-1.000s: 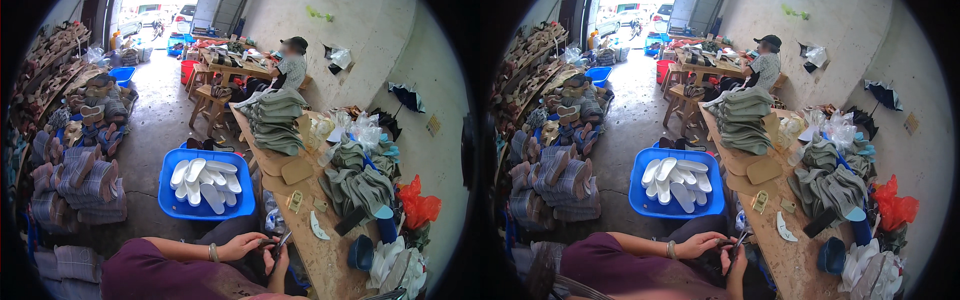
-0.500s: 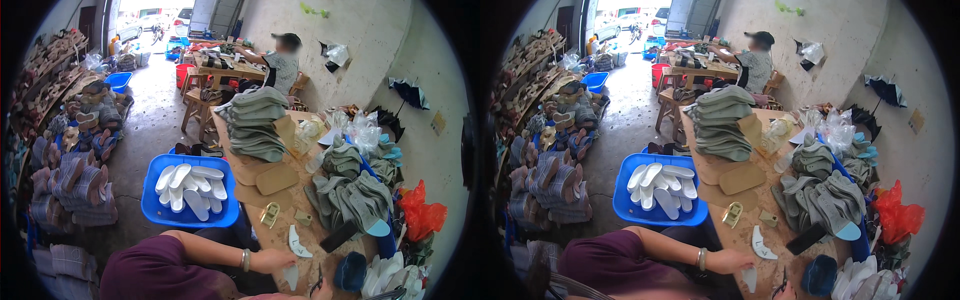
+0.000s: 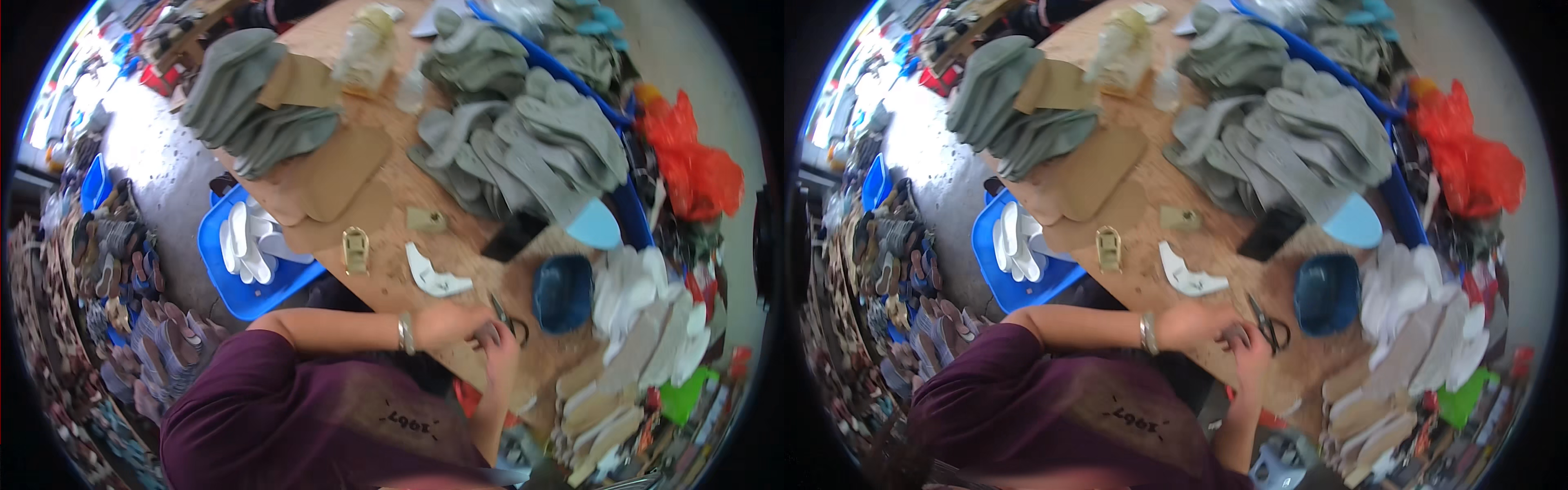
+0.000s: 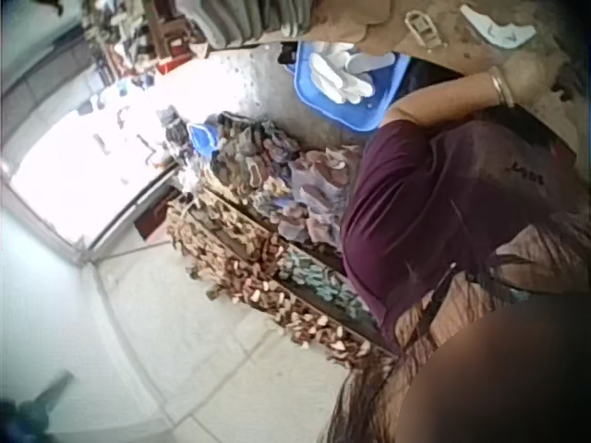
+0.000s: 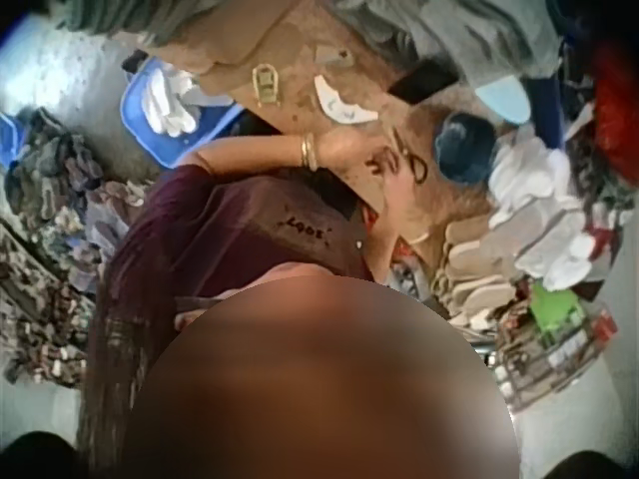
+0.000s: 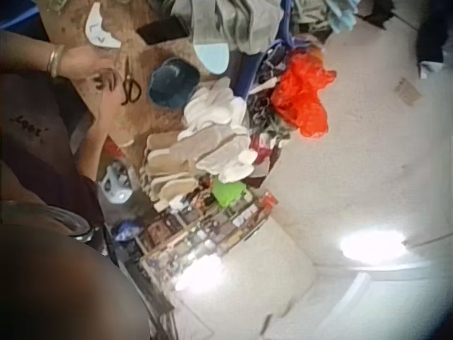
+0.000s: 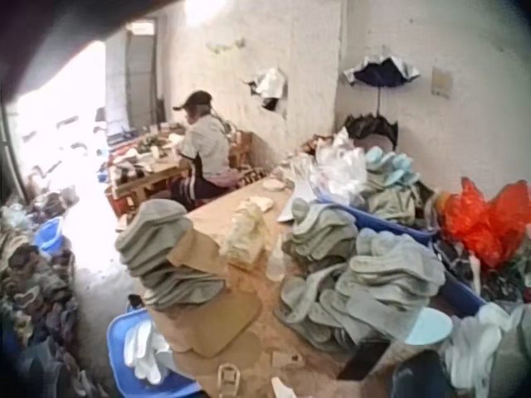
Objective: Trim excess material from shoe insoles and sort them into organized piles and containers.
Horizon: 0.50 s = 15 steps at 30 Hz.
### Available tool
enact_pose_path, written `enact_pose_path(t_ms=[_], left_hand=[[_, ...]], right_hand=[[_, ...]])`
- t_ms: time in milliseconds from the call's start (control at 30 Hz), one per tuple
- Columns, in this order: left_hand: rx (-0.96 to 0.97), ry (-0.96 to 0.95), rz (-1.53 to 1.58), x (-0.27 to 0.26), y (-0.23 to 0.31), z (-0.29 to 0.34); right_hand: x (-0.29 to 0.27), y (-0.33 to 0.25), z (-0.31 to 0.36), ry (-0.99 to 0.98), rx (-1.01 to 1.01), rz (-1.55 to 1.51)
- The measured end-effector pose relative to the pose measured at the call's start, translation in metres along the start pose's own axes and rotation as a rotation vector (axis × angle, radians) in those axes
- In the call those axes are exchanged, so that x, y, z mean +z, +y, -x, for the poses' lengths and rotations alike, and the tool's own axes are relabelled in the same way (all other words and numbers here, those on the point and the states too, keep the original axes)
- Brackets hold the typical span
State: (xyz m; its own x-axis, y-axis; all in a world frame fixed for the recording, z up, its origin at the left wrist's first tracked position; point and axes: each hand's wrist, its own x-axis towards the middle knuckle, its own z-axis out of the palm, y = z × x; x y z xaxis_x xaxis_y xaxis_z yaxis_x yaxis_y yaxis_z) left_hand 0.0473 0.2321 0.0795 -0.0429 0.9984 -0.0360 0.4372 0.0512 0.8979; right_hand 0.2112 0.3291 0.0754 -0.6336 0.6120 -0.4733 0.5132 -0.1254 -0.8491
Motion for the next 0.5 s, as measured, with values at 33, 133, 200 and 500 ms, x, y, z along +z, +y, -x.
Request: enact_pose_path(t_ms=[33,133,200,500], left_hand=[[-0.129,-0.066,0.019,-0.006,0.004,0.002],[-0.223,0.378,-0.010,-0.026,0.004,0.036],[-0.280,0.470,-0.074,-0.043,0.002,0.075],[-1.348,0.586,-0.106,0.064,-0.005,0.396]], right_hand=[[0.001,-0.004,-0.003,-0.029,0.033,-0.067],[0.016,-0.018,-0.030,-0.055,0.011,-0.208],[0.014,-0.012,-0.045,-0.040,0.016,-0.294],[0.029,-0.040,-0.046,0.065,-0.656,0.715]])
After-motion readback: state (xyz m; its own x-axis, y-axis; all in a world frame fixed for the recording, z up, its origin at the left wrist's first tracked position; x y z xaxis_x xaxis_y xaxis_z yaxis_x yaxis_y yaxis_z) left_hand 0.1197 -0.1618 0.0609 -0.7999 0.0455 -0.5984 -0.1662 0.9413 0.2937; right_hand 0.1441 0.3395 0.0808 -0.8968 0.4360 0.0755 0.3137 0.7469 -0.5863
